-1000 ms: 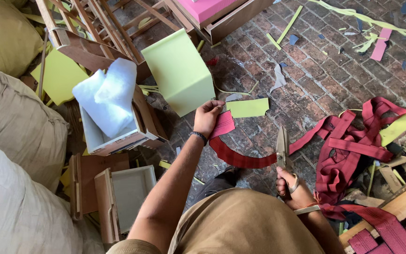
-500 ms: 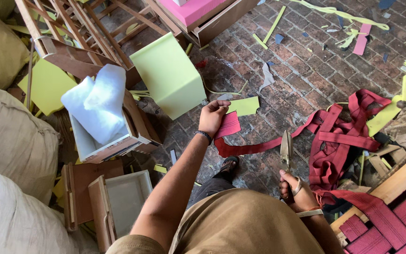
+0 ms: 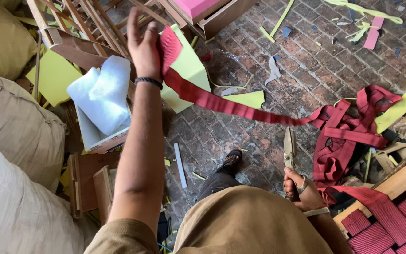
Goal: The person weaves red webbing straps across a square wooden frame on a workbench, threading each strap over and under the woven rows and stapling the ends to the frame with a pneumatic nail gun. They cut webbing to length with scissors and press the woven straps flat by hand as they work.
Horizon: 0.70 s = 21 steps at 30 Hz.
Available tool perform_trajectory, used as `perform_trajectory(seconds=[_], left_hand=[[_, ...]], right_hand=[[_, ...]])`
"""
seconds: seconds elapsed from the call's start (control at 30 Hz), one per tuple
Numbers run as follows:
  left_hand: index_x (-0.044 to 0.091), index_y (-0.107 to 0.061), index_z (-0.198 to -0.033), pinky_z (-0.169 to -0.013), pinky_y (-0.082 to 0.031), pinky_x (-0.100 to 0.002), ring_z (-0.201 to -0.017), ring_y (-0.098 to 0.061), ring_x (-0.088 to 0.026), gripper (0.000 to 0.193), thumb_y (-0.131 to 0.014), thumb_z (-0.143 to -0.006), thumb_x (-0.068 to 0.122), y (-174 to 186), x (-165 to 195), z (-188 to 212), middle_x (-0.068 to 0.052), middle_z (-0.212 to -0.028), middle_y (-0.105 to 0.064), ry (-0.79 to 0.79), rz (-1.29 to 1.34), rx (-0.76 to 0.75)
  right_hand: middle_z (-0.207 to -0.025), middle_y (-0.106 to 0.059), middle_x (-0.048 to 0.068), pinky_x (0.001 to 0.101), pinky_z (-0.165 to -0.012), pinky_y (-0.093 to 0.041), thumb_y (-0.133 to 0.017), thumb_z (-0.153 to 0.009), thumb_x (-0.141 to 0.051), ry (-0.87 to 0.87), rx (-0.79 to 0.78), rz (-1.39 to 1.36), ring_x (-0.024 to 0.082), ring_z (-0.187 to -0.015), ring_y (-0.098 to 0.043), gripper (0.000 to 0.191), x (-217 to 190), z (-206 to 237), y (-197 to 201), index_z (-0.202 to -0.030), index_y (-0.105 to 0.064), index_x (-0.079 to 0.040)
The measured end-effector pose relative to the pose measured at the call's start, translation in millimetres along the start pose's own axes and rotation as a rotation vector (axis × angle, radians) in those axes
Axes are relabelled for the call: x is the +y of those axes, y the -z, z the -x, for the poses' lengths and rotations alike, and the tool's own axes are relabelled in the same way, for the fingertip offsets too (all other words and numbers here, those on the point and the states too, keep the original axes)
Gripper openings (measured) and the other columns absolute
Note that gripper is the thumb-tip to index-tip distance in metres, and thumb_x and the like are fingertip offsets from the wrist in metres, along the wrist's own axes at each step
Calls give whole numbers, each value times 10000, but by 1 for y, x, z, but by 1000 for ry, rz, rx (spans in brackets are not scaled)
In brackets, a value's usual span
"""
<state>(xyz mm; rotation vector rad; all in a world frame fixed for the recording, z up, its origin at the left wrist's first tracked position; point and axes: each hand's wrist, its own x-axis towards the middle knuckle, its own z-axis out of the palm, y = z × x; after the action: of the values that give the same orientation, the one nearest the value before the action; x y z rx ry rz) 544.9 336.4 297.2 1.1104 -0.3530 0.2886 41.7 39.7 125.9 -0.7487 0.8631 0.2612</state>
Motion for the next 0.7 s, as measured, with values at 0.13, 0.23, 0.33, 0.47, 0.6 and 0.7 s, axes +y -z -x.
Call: perform_trajectory(seconds=[0.13,0.23,0.33,0.47,0.6,0.7], left_hand=[[-44,-698,-1165,-917,-497,-287,-1007,-604,-149,220,-713,-1029,128,-24,-27,63,-46,-1068,-704,333,-290,-15],[-20,-734,-992,-900,-530,-243,-951,-673,-97,138,-621,-980,60,-51,-55,127,5,-973,-745,355,-141,-133],[-8,-747,-1020,-776,-501,-220,-834,-601,-59,145,-623,-992,59,-64,-71,176,25,-930,-723,504,-187,-223],[0,-759,-1054,-739,-480,-214,-808,-577,-52,137,-649,-1002,62,-84,-82,193,25,-906,-693,517,-207,-324],[-6,-758,-1067,-707,-473,-218,-782,-566,-53,139,-655,-1002,61,-99,-82,197,21,-896,-673,570,-160,-333],[-8,-747,-1051,-718,-500,-216,-786,-601,-49,144,-640,-991,68,-105,-81,201,15,-915,-709,608,-159,-334]], right_hand=[[-634,-456,-59,240,-482,-320,-681,-951,-328,92,114,64,75,-535,-417,261,-5,16,-12,-860,-564,-113],[-642,-504,-39,247,-488,-337,-708,-927,-326,180,184,114,89,-525,-443,262,-10,31,-15,-857,-618,-90],[-637,-537,-10,265,-487,-364,-729,-904,-333,239,229,175,115,-510,-477,296,-11,40,-10,-824,-652,-59],[-629,-546,17,294,-486,-390,-750,-886,-348,230,296,243,146,-506,-508,335,-4,36,8,-803,-672,-33],[-639,-560,26,303,-489,-409,-760,-883,-368,240,300,259,151,-513,-517,359,2,20,22,-823,-682,-23],[-647,-573,24,298,-506,-432,-758,-877,-373,199,300,238,150,-522,-535,356,-1,10,25,-844,-692,-24]])
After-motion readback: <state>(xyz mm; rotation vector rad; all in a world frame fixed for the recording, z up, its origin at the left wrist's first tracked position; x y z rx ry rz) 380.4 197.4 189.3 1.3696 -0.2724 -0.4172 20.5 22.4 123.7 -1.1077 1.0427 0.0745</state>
